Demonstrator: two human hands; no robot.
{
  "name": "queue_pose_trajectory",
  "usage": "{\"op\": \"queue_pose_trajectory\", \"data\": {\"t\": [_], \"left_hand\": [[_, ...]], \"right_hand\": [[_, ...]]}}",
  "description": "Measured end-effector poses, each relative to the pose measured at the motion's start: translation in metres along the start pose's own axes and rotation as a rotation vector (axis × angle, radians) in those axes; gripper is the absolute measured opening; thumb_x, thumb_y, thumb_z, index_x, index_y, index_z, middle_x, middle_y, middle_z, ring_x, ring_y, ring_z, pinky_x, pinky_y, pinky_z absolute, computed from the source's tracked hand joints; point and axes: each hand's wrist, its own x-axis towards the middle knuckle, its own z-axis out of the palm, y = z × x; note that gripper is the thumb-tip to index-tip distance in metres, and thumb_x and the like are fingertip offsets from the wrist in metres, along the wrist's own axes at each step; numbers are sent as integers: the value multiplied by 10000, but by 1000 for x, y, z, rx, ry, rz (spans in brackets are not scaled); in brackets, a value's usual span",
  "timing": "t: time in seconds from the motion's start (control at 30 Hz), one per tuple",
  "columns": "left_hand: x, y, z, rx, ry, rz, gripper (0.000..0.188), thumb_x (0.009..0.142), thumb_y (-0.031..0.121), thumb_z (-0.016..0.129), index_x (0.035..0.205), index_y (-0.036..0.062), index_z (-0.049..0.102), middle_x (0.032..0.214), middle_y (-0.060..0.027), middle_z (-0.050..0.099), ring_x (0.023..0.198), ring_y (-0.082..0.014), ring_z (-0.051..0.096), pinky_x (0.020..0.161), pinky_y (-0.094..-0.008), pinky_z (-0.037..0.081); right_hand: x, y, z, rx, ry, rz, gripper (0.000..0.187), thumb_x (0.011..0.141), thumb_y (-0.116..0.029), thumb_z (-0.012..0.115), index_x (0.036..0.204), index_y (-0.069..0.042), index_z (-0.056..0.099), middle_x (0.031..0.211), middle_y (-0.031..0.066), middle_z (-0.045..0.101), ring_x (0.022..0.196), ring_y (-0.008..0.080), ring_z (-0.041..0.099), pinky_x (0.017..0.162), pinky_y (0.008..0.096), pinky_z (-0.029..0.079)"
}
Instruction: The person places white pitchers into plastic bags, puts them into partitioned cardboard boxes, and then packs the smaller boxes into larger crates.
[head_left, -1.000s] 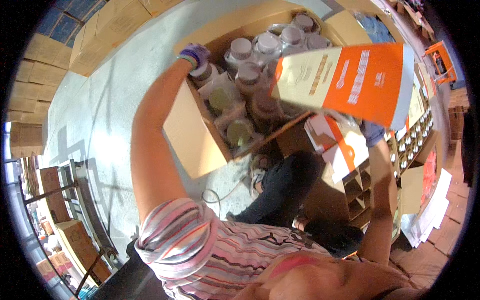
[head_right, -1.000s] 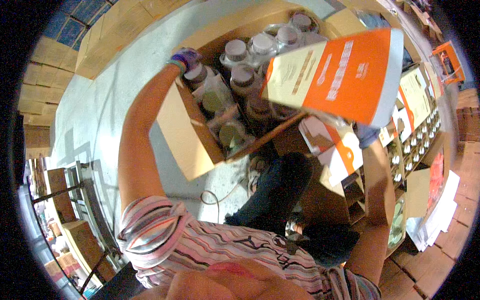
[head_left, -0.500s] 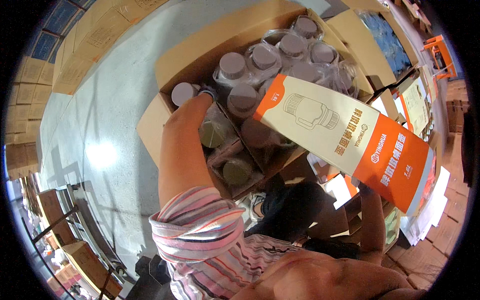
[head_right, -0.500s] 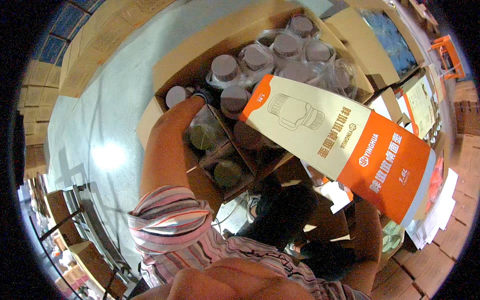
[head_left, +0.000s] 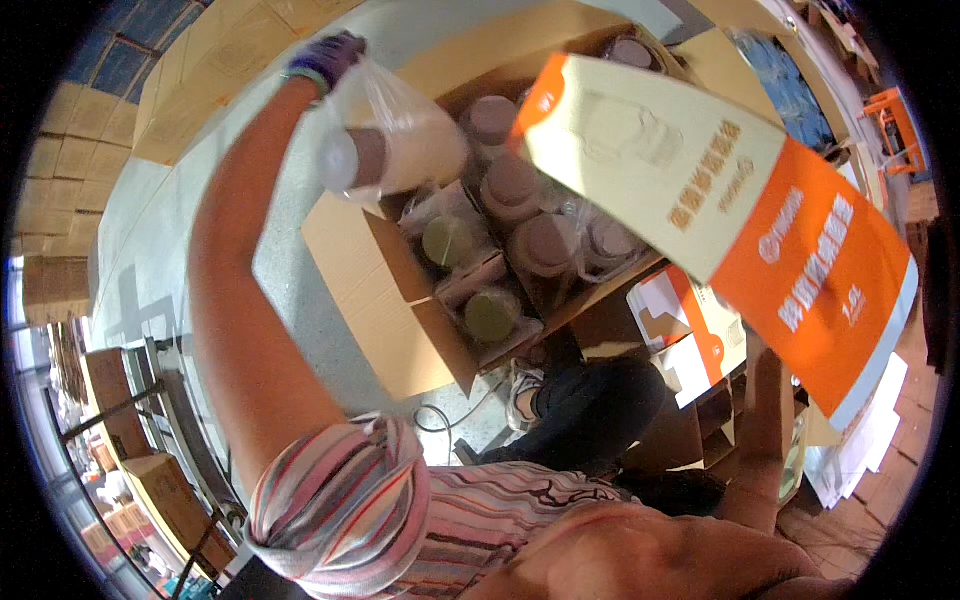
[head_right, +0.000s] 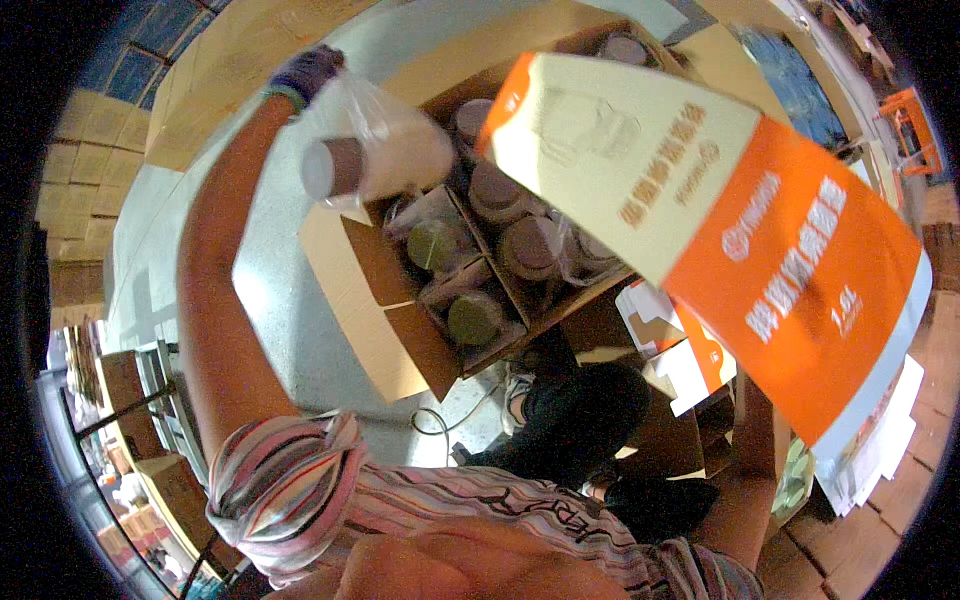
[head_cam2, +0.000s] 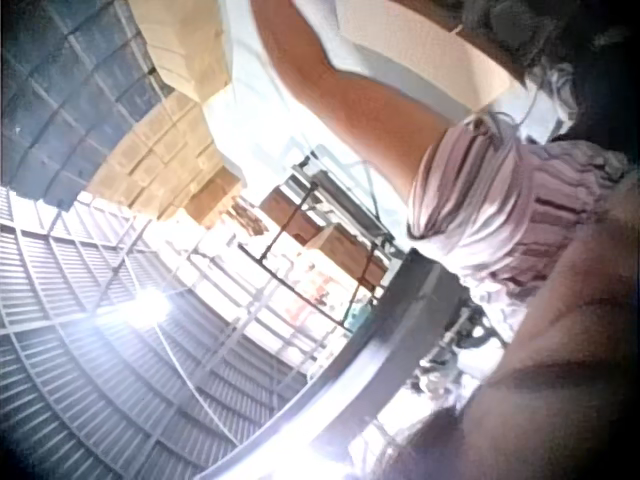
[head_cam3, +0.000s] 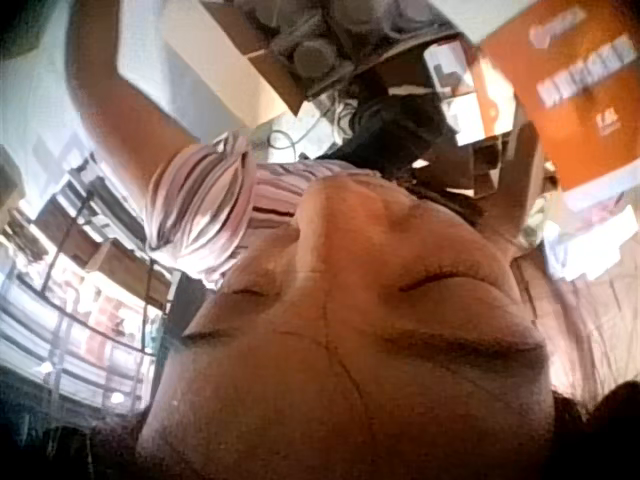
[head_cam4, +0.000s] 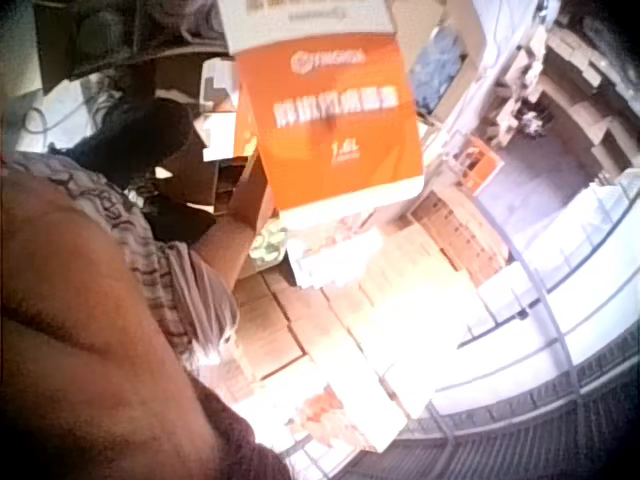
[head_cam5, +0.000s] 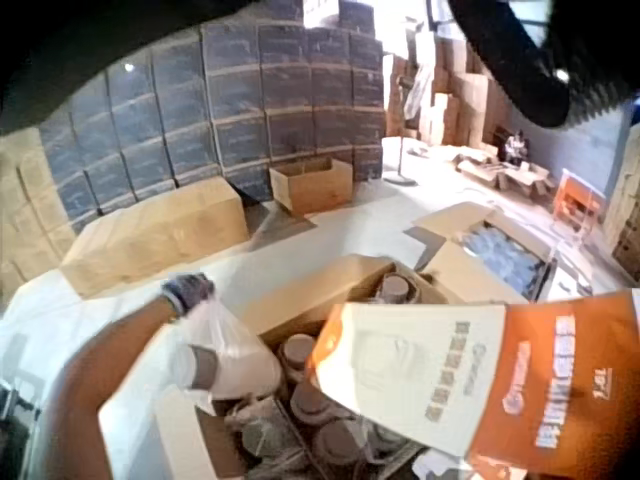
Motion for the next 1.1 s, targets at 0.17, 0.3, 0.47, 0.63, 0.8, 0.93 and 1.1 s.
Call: {"op": "queue_pose_trajectory", "data": {"t": [0.17,0.3,0.47,0.63,0.8,0.93,1.1], "left_hand": [[-148,-152,-77,103,402,-378,347,903,347,463,1185,170,564,1176,-186,577,1074,-386,554,888,-449,453],[-199,-198,-145,196,652,-571,336,914,341,470,1215,215,552,1125,-180,606,1041,-377,574,854,-452,463],[-244,-157,-160,47,697,-588,332,902,320,475,1208,221,559,1148,-173,601,1049,-357,579,864,-448,462],[-286,-125,-144,54,603,-679,336,879,302,460,1145,127,568,1112,-195,592,1068,-382,551,900,-449,441],[-355,-135,-101,35,461,-840,326,892,289,471,1140,114,589,1139,-178,600,1079,-354,559,913,-416,441],[-409,-98,-43,-104,511,-779,306,921,261,456,1139,105,603,1132,-157,613,1083,-340,563,919,-405,437],[-394,21,-67,-448,620,-844,228,918,169,531,1092,48,614,993,-100,636,932,-199,594,855,-320,460]], "right_hand": [[66,-39,98,36,-279,-171,279,877,-184,536,1062,12,611,1002,170,639,918,247,614,816,386,473],[115,-57,149,-109,-395,-249,279,875,-192,545,1045,15,624,974,170,654,891,241,630,797,384,483],[163,-54,193,-265,-489,-260,281,872,-203,555,1023,18,639,939,170,672,857,235,649,775,382,495],[215,-100,223,-563,-589,-790,286,885,-260,558,1015,-23,651,917,66,663,754,204,597,675,318,495],[215,-164,265,-717,-1040,-99,211,855,-219,596,947,-43,666,908,93,676,783,224,624,707,335,508],[152,-67,361,-723,-837,-94,414,912,-295,449,1257,-66,448,1216,148,512,1083,273,509,918,364,400],[70,8,407,-550,-446,-43,597,933,-382,345,1441,-87,238,1431,198,313,1298,397,324,1071,421,286]]}}
